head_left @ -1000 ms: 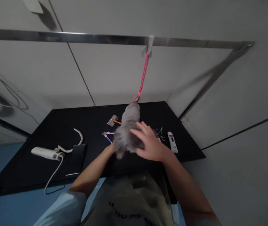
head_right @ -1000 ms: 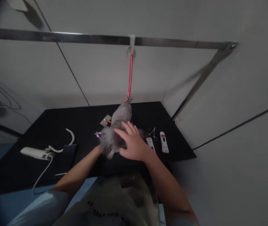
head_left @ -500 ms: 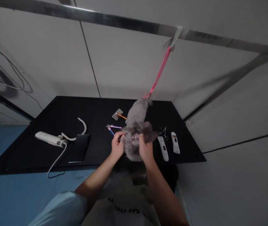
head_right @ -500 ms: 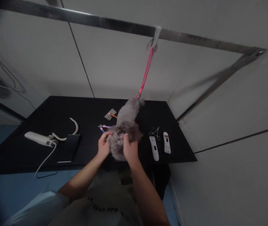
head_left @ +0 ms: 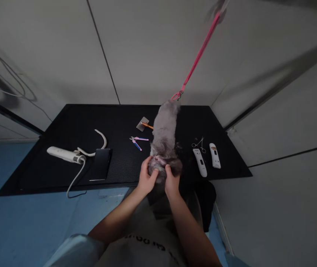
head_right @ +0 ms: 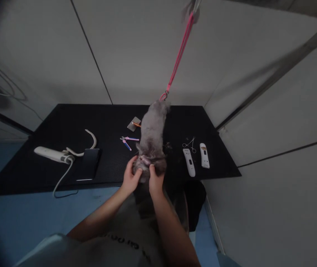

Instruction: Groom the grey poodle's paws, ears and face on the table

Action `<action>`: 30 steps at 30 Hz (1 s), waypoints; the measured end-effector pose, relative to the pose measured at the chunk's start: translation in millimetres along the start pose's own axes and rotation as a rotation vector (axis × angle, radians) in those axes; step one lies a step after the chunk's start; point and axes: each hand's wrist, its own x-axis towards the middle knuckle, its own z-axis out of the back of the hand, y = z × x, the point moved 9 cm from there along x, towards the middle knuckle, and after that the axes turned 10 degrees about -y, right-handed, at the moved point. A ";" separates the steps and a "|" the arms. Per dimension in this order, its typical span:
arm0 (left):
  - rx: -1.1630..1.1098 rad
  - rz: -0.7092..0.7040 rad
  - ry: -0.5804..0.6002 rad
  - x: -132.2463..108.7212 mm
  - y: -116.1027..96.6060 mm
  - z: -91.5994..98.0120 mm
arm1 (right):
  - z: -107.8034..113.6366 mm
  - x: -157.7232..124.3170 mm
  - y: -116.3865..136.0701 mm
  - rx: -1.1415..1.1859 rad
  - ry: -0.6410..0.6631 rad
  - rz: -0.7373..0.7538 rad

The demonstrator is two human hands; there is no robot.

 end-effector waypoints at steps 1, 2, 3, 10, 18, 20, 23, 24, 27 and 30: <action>-0.007 -0.012 -0.050 7.4 -4.3 9.9 | 2.1 -2.2 -1.9 -0.021 -0.013 0.009; -0.014 -0.042 -0.102 16.9 -11.7 18.2 | 3.8 -4.1 -2.9 -0.048 -0.023 0.020; -0.008 -0.073 -0.117 26.7 -19.1 20.8 | 4.7 -5.6 -3.3 -0.079 -0.024 0.033; 0.033 0.091 0.103 28.1 17.5 -25.3 | 10.9 0.1 -27.8 -0.112 0.007 -0.028; -0.137 0.254 0.050 6.2 43.9 -12.7 | 22.3 10.4 -38.2 -0.291 0.139 -0.075; -0.161 0.235 0.022 10.0 38.1 -9.4 | 16.7 30.0 -13.1 -0.362 0.288 0.036; -0.188 0.224 0.011 12.3 31.9 -6.3 | 17.8 91.2 41.1 -0.535 0.318 0.249; -0.186 0.222 0.012 12.9 30.5 -4.9 | 24.3 120.2 58.6 -0.707 0.224 0.297; -0.155 0.205 0.047 15.1 25.6 -1.7 | 36.5 200.3 104.2 -1.109 -0.022 0.354; -0.120 0.144 0.074 16.3 16.4 2.7 | 35.3 252.3 112.1 -1.287 -0.092 0.247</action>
